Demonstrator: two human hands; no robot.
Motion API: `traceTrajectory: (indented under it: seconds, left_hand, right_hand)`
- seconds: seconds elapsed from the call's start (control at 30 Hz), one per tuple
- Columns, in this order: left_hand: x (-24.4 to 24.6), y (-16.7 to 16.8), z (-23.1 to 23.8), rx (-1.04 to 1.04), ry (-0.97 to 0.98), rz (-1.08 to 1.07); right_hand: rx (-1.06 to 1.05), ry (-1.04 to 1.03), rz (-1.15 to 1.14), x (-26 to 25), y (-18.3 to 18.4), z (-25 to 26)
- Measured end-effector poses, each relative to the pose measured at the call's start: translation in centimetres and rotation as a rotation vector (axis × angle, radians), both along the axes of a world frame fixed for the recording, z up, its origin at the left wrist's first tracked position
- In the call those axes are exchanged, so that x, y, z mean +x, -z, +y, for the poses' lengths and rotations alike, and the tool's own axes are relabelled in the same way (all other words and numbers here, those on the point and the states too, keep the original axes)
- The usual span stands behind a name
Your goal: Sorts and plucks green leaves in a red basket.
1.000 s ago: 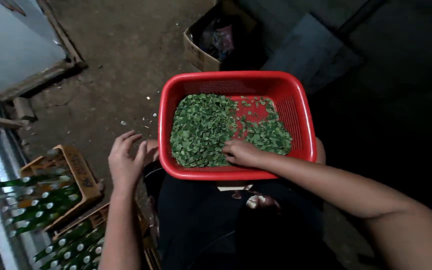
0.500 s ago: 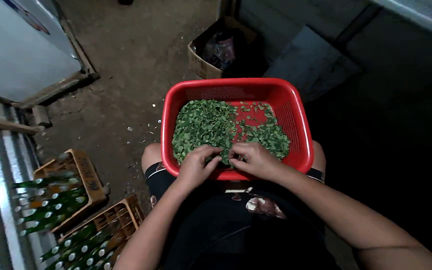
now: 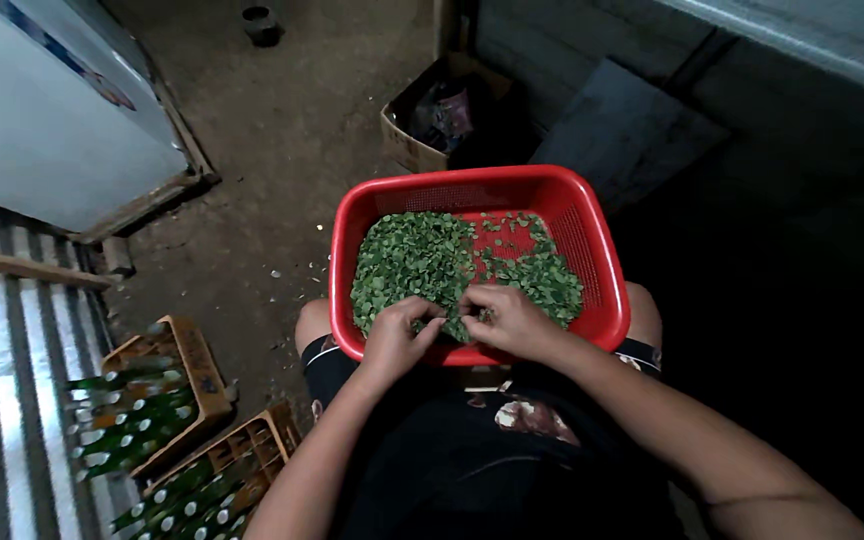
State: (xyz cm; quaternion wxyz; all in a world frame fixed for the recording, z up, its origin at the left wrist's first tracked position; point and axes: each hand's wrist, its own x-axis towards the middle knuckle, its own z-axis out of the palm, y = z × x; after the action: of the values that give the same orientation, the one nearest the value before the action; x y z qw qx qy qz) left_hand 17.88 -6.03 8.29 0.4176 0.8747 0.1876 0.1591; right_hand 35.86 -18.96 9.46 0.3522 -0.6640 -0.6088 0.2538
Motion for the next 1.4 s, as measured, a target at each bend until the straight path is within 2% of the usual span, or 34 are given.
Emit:
traceTrajectory:
  seconds: [0.17, 0.3, 0.43, 0.67, 0.87, 1.2, 1.4]
  left_hand:
    - [-0.1, 0.2, -0.3, -0.131, -0.085, -0.062]
    - [0.0, 0.1, -0.7, -0.234, -0.115, -0.103]
    - [-0.2, -0.1, -0.6, -0.331, -0.116, -0.096]
    - [-0.4, -0.3, 0.0, -0.285, -0.057, -0.076]
    - [0.0, -0.3, 0.3, -0.244, 0.035, 0.028]
    - [0.7, 0.2, 1.2, -0.212, 0.151, 0.207]
    - [0.8, 0.4, 1.4, -0.279, 0.146, 0.245]
  right_hand:
    - [-0.101, 0.024, 0.128, -0.1, 0.2, 0.0]
    - [-0.056, 0.057, 0.264, -1.2, 1.2, 0.1]
    - [0.018, 0.075, 0.286, -1.6, 1.9, 0.2]
    - [0.002, 0.009, 0.166, -1.1, 0.7, 0.2]
    - [-0.102, -0.148, 0.104, 0.6, 0.0, 0.6]
    - [-0.349, -0.286, 0.167, 1.9, 0.1, 1.6]
    - [-0.365, -0.276, 0.2, 2.1, 0.4, 1.8]
